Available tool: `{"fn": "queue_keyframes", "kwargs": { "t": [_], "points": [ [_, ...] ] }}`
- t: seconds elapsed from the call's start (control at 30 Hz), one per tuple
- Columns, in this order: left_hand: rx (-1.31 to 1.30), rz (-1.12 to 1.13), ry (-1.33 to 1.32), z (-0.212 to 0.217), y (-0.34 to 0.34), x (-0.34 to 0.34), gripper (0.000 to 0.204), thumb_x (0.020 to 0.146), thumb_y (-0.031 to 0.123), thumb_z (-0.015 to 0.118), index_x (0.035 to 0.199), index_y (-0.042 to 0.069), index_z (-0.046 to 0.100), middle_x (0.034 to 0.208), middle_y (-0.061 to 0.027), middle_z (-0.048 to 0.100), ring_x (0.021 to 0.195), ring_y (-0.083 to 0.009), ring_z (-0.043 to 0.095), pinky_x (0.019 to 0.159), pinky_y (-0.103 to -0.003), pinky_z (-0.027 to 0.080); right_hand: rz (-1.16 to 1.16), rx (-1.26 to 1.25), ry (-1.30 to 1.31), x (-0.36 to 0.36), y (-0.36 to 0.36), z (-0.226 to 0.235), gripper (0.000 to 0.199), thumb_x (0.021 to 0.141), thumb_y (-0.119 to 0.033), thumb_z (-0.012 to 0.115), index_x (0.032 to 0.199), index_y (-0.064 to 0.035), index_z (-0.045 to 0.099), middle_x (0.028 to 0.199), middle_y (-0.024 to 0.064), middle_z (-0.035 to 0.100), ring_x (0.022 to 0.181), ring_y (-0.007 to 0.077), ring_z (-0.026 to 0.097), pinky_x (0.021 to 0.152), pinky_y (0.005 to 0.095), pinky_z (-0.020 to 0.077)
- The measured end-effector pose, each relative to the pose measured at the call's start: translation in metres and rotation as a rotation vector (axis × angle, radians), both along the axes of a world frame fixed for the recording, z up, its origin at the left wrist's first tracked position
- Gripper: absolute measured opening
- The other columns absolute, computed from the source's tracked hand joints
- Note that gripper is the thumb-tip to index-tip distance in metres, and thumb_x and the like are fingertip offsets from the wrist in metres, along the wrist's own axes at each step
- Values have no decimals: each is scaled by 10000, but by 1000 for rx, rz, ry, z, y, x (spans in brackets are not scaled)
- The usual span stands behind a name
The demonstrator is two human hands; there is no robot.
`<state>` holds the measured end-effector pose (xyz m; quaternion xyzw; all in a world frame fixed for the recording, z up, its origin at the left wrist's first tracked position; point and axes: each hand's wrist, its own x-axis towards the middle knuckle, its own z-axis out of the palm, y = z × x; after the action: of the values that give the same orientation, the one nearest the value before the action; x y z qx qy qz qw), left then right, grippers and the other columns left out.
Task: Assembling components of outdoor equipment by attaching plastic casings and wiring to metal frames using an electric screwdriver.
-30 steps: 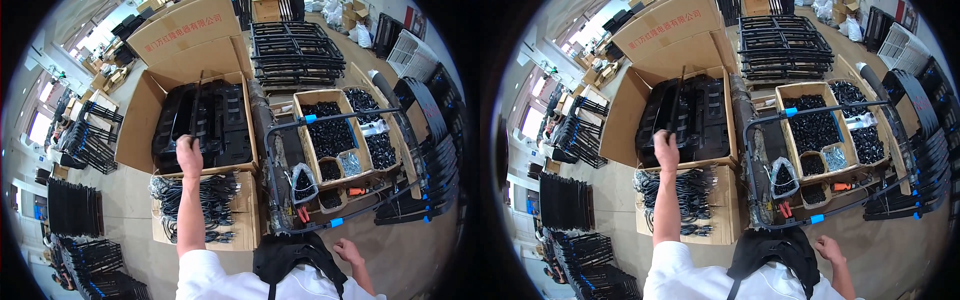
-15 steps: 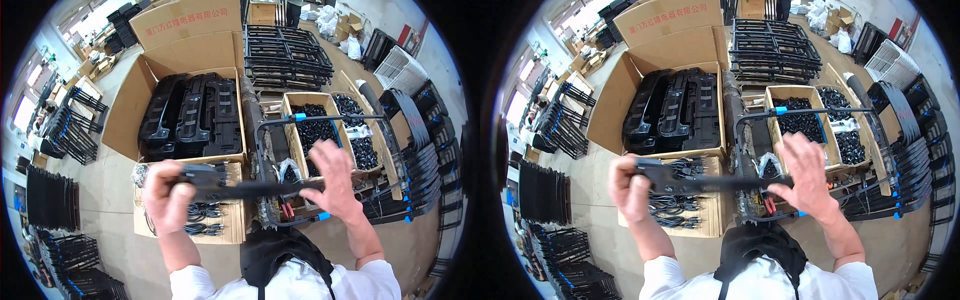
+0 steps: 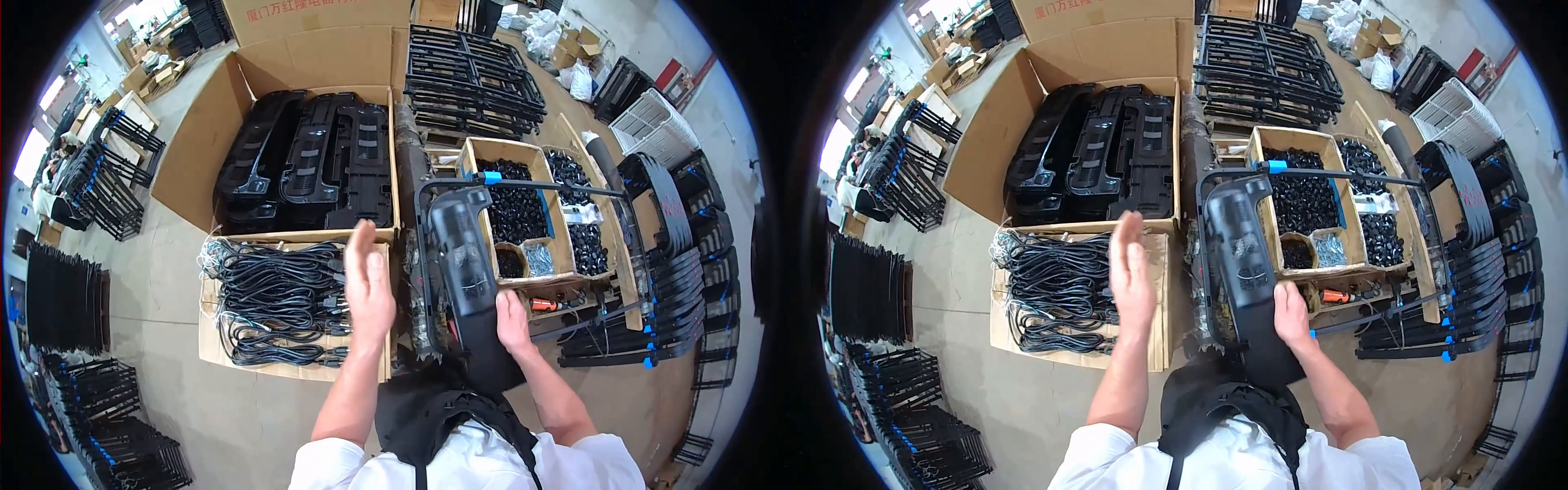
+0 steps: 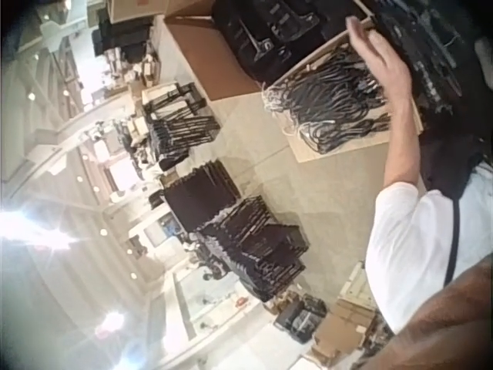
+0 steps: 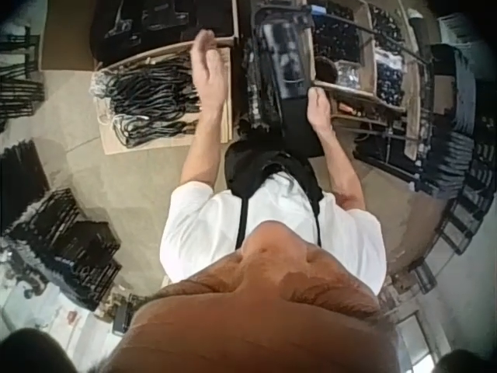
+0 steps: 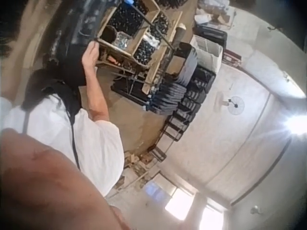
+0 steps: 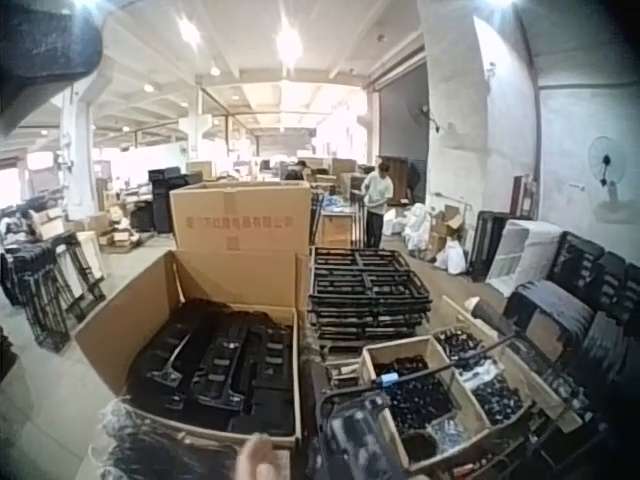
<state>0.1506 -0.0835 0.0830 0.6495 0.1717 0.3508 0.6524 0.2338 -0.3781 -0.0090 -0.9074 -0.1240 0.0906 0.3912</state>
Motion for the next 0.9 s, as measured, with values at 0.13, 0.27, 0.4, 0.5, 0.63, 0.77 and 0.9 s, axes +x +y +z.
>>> {"fn": "queue_keyframes", "kwargs": {
  "t": [0.13, 0.27, 0.4, 0.5, 0.63, 0.77, 0.9],
  "points": [
    [-61, -66, 250, -67, -60, -19, 534, 1154, 261, 389, 1610, -16, 372, 1639, -214, 426, 1525, -307, 404, 1275, -414, 283, -111, 97, 73, 39, 32, -38, 432, 1121, -351, 436, 1109, 41, 618, 1107, 314, 671, 1106, 489, 624, 958, 514, 482],
    [-72, -70, 424, -131, -112, -40, 607, 1157, 339, 378, 1624, -45, 322, 1658, -244, 384, 1549, -356, 363, 1281, -426, 267, -151, 100, 25, 60, 68, -75, 411, 1121, -356, 449, 1143, 17, 621, 1105, 300, 693, 1073, 485, 653, 942, 535, 495],
    [192, -118, 548, -171, -141, -52, 686, 1106, 333, 496, 1617, -80, 296, 1635, -330, 357, 1539, -458, 340, 1273, -492, 266, -138, 94, 16, 56, 88, -87, 384, 1121, -366, 445, 1138, -20, 612, 1102, 287, 707, 1079, 486, 666, 936, 540, 513],
    [280, -112, 504, -178, -148, -56, 668, 1088, 192, 522, 1631, -82, 246, 1640, -323, 353, 1544, -453, 334, 1279, -492, 259, -120, 89, 9, 53, 83, -96, 381, 1120, -366, 451, 1139, -20, 608, 1088, 286, 709, 1066, 492, 667, 932, 550, 513],
    [346, -104, 540, -178, -154, -52, 641, 1097, 169, 489, 1631, -85, 242, 1644, -323, 348, 1543, -455, 335, 1280, -487, 260, -102, 141, 24, 60, 79, -101, 378, 1117, -364, 457, 1153, -20, 608, 1071, 294, 712, 1054, 504, 669, 932, 563, 514],
    [328, -46, 571, -179, -162, -47, 613, 1109, 160, 455, 1633, -79, 246, 1647, -320, 351, 1531, -453, 356, 1269, -477, 286, -73, 181, 118, 66, 80, -98, 401, 1109, -390, 456, 1177, -24, 607, 1112, 316, 711, 1090, 522, 663, 943, 588, 509],
    [306, -35, 562, -176, -162, -45, 587, 1118, 152, 436, 1640, -55, 263, 1649, -290, 377, 1522, -420, 392, 1259, -451, 312, 30, 162, 167, 78, 69, -99, 382, 1093, -399, 486, 1164, -47, 618, 1108, 314, 710, 1079, 533, 657, 932, 592, 515]
  ]
}}
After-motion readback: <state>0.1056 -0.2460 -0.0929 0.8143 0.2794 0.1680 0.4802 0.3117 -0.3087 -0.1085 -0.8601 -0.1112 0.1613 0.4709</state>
